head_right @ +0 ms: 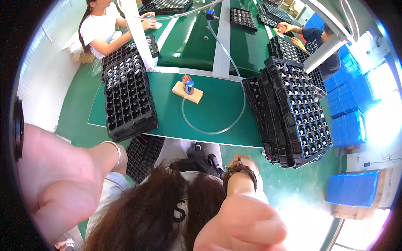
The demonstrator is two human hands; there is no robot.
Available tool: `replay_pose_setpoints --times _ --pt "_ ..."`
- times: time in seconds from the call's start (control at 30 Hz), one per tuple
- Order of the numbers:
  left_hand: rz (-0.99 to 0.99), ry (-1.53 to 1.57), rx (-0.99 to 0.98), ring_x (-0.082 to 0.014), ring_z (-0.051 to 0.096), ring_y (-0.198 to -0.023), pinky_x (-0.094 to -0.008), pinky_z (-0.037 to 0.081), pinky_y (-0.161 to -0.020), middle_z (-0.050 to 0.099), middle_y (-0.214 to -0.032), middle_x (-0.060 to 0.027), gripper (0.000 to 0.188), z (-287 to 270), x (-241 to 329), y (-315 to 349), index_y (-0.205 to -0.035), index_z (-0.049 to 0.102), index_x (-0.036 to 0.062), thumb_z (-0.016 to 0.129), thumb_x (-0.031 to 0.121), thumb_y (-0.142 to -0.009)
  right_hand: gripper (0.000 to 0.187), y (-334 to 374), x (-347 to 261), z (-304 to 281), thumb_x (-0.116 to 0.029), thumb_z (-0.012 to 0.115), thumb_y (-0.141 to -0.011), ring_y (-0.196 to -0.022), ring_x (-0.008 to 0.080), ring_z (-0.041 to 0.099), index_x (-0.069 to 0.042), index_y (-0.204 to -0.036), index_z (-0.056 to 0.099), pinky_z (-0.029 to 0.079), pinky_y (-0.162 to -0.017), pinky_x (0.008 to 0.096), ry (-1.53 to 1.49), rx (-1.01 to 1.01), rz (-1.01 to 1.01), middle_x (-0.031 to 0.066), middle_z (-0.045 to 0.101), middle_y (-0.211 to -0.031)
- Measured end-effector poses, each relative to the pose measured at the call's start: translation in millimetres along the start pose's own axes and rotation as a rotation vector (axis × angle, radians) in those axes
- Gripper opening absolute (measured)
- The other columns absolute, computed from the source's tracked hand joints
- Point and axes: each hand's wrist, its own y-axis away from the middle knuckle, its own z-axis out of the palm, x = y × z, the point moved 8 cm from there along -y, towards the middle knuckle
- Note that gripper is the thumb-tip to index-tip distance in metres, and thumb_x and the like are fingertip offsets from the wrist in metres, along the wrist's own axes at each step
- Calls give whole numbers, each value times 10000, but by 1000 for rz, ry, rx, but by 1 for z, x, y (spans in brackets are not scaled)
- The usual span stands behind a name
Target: Assembling small electronic components by placing them into a plastic housing on a factory production line.
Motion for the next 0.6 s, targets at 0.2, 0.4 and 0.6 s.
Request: replay_pose_setpoints --times 0.2,0.4,0.6 --pt "33 -13 -19 -409 334 -1225 -540 308 -981 370 -1343 -157 591 6 -16 -1 -1330 335 129 432 500 -880 307 12 26 17 -351 700 -752 -809 165 463 -232 -1025 624 303 -649 310 -998 -5 521 40 510 -1012" --pt "51 -67 -32 -401 350 -1213 -536 316 -973 380 -1330 -161 571 4 -8 -3 -1322 345 131 408 499 -890 266 12 23 25 -265 708 -750 -801 150 485 -224 -1007 651 320 -639 273 -1316 -126 626 26 517 -1025" --pt "42 -128 -38 -393 366 -1202 -532 324 -966 390 -1317 -165 553 -1 -3 3 -1314 355 132 384 498 -899 237 21 27 32 -267 686 -768 -764 149 493 -212 -996 657 321 -625 266 -1438 -182 619 40 519 -1035"
